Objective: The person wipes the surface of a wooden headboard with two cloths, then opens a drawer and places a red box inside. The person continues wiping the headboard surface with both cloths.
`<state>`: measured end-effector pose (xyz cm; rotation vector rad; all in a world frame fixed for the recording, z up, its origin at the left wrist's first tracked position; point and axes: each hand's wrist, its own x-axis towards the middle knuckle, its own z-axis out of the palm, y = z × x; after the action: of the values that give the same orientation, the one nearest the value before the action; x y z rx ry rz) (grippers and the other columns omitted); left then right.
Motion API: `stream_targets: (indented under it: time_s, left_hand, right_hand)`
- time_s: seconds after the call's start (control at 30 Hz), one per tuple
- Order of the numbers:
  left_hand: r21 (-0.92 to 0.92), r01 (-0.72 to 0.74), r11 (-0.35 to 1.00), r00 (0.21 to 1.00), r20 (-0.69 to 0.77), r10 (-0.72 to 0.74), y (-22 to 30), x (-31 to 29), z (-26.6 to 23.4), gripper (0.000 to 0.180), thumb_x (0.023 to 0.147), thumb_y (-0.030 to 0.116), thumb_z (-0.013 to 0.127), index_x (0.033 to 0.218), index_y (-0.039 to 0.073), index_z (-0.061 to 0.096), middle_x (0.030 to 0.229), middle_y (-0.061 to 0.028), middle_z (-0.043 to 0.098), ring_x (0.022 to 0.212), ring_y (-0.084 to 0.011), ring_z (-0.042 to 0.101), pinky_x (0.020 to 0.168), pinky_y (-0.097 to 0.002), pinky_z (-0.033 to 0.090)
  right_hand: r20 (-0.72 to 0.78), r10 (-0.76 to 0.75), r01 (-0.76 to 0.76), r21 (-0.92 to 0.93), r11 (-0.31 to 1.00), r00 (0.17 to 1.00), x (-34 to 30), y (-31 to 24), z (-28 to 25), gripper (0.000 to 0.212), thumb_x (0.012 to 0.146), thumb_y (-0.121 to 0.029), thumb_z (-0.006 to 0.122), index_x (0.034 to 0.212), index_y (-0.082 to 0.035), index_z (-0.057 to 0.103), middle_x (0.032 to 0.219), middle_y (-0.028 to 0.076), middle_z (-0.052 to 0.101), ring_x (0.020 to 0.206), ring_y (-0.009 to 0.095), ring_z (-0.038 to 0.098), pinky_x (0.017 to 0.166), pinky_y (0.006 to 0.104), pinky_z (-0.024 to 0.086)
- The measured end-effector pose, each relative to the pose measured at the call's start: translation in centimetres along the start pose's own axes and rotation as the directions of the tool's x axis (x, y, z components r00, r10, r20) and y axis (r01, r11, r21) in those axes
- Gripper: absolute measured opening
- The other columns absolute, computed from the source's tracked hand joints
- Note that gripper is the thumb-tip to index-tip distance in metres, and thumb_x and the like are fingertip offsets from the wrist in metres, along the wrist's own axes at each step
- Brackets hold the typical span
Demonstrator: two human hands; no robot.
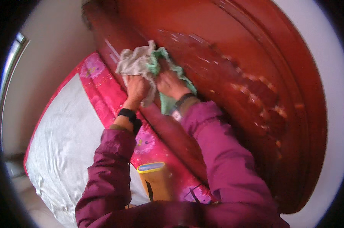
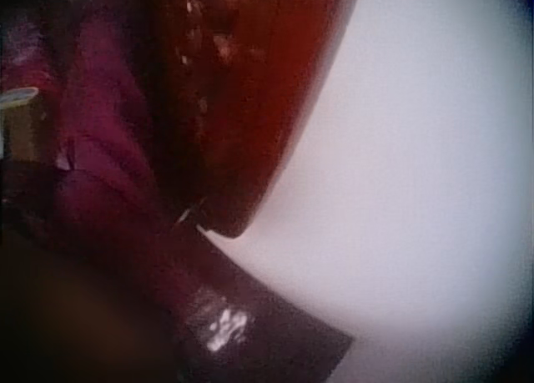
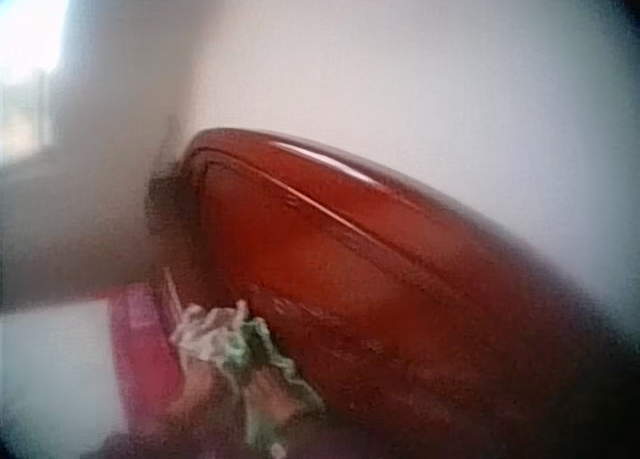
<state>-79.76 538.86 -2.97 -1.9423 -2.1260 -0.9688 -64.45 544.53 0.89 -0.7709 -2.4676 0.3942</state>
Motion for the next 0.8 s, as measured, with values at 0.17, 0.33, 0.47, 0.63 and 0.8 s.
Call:
stream_targets:
  time_s: [0.17,0.33,0.47,0.63,0.8]
  left_hand:
    - [0.276,0.003,0.961,0.932,0.348,-0.103,-0.3,0.5,0.6,0.037,0.081,0.021,0.053,0.105,-0.003,0.067,0.113,-0.0246,0.061,0.116,-0.0406,0.049,0.105,-0.0514,0.027]
    - [0.232,-0.036,0.972,0.858,0.506,-0.089,-2.9,4.8,1.4,0.037,0.084,0.020,0.052,0.114,-0.001,0.061,0.115,-0.0231,0.059,0.110,-0.0411,0.053,0.095,-0.0496,0.041]
    - [0.299,-0.104,0.948,0.893,0.448,-0.043,-3.4,5.5,2.2,0.045,0.089,0.021,0.045,0.129,0.001,0.048,0.129,-0.0220,0.052,0.117,-0.0414,0.050,0.098,-0.0496,0.039]
    - [0.321,-0.062,0.945,0.908,0.412,-0.081,-4.0,6.5,2.9,0.041,0.090,0.026,0.045,0.122,0.003,0.055,0.120,-0.0233,0.059,0.113,-0.0420,0.054,0.095,-0.0518,0.041]
    - [0.326,-0.168,0.930,0.901,0.434,0.010,-6.1,8.4,4.0,0.035,0.089,0.025,0.046,0.112,0.002,0.059,0.103,-0.0250,0.064,0.103,-0.0434,0.058,0.088,-0.0527,0.044]
  right_hand:
    - [0.081,0.073,-0.071,-0.025,0.997,0.994,0.5,1.7,0.4,0.052,0.084,-0.020,0.045,0.130,0.002,0.046,0.138,0.029,0.040,0.126,0.044,0.038,0.108,0.0451,0.031]
    - [-0.022,0.116,-0.118,-0.253,0.960,0.993,-1.0,1.5,-3.1,0.057,0.086,-0.036,0.048,0.126,0.005,0.051,0.135,0.026,0.045,0.126,0.040,0.040,0.111,0.0449,0.026]
    - [0.013,0.244,-0.239,-0.156,0.959,0.970,-10.7,0.1,-8.1,0.067,0.086,-0.043,0.052,0.133,0.004,0.045,0.141,0.026,0.039,0.133,0.038,0.032,0.112,0.0439,0.026]
    - [0.012,0.372,-0.364,-0.179,0.914,0.928,-23.9,-2.1,-14.6,0.070,0.087,-0.040,0.055,0.140,0.001,0.034,0.148,0.023,0.029,0.137,0.038,0.027,0.112,0.0442,0.025]
    - [0.098,0.723,-0.666,-0.320,0.674,0.684,-39.6,-7.1,-23.4,0.071,0.085,-0.033,0.060,0.143,-0.004,0.032,0.149,0.017,0.031,0.136,0.038,0.029,0.110,0.0478,0.028]
